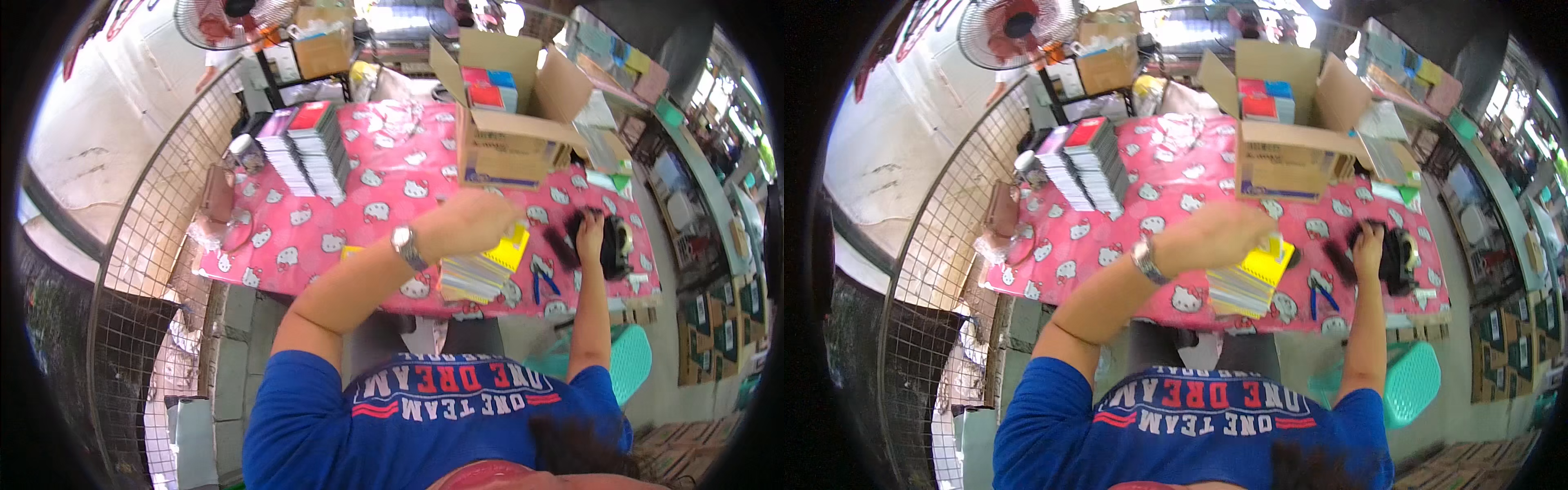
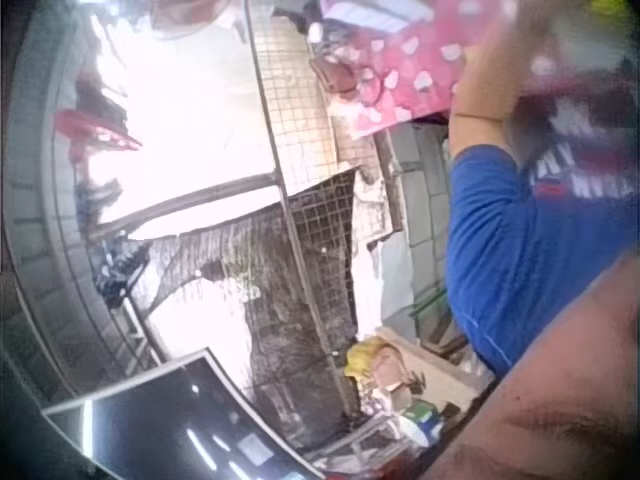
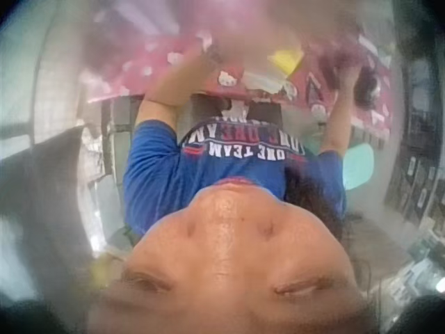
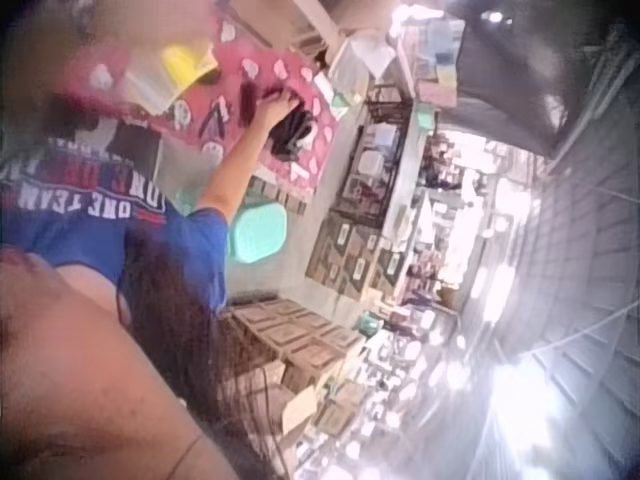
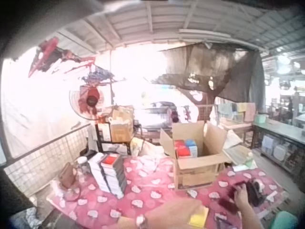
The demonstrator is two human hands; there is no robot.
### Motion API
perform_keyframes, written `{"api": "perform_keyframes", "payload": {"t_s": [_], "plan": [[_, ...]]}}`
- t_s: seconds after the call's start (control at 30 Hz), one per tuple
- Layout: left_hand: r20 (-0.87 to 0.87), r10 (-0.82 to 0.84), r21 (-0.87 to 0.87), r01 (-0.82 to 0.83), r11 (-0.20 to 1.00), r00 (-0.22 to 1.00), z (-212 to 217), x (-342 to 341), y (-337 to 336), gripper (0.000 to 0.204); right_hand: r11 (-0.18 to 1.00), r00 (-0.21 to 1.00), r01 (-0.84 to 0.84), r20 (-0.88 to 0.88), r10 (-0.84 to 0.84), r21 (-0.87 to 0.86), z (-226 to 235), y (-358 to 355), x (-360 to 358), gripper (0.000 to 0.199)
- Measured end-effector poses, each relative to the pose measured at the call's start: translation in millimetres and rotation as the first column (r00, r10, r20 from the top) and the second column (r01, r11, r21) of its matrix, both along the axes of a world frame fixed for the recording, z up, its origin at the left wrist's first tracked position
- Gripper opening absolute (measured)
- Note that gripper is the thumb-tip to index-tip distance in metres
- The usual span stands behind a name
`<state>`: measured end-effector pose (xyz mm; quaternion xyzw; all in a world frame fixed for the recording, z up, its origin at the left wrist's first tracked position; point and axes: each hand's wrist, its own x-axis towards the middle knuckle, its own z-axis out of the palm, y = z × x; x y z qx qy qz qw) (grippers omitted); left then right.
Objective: The person assembles small notebooks by threading spiral coils through the punched holes of paper stacks and yellow covers, then wipes the surfaces with a green sponge.
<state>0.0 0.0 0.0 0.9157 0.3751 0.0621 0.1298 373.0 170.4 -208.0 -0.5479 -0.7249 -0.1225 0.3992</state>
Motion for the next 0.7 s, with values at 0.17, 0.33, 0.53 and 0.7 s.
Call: {"api": "perform_keyframes", "payload": {"t_s": [0.17, 0.33, 0.53, 0.7], "plan": [[0.054, 0.072, 0.195, -0.081, 0.977, 0.996, -36, -3, 5, 0.021, 0.892, 0.802, -0.339, -0.588, 0.107, -0.300, 49, -90, -97, 0.033], [0.249, -0.018, 0.315, -0.063, 0.947, 0.968, -46, 9, 6, 0.022, 0.772, 0.720, -0.622, -0.485, 0.497, -0.132, 124, -158, -133, 0.026], [0.277, 0.045, 0.360, -0.148, 0.921, 0.960, -46, 11, -8, 0.018, 0.774, 0.760, -0.611, -0.395, 0.515, -0.165, 134, -174, -132, 0.029], [0.269, 0.048, 0.399, -0.156, 0.903, 0.962, -49, 9, -6, 0.016, 0.782, 0.754, -0.611, -0.390, 0.528, -0.122, 133, -176, -141, 0.027]]}}
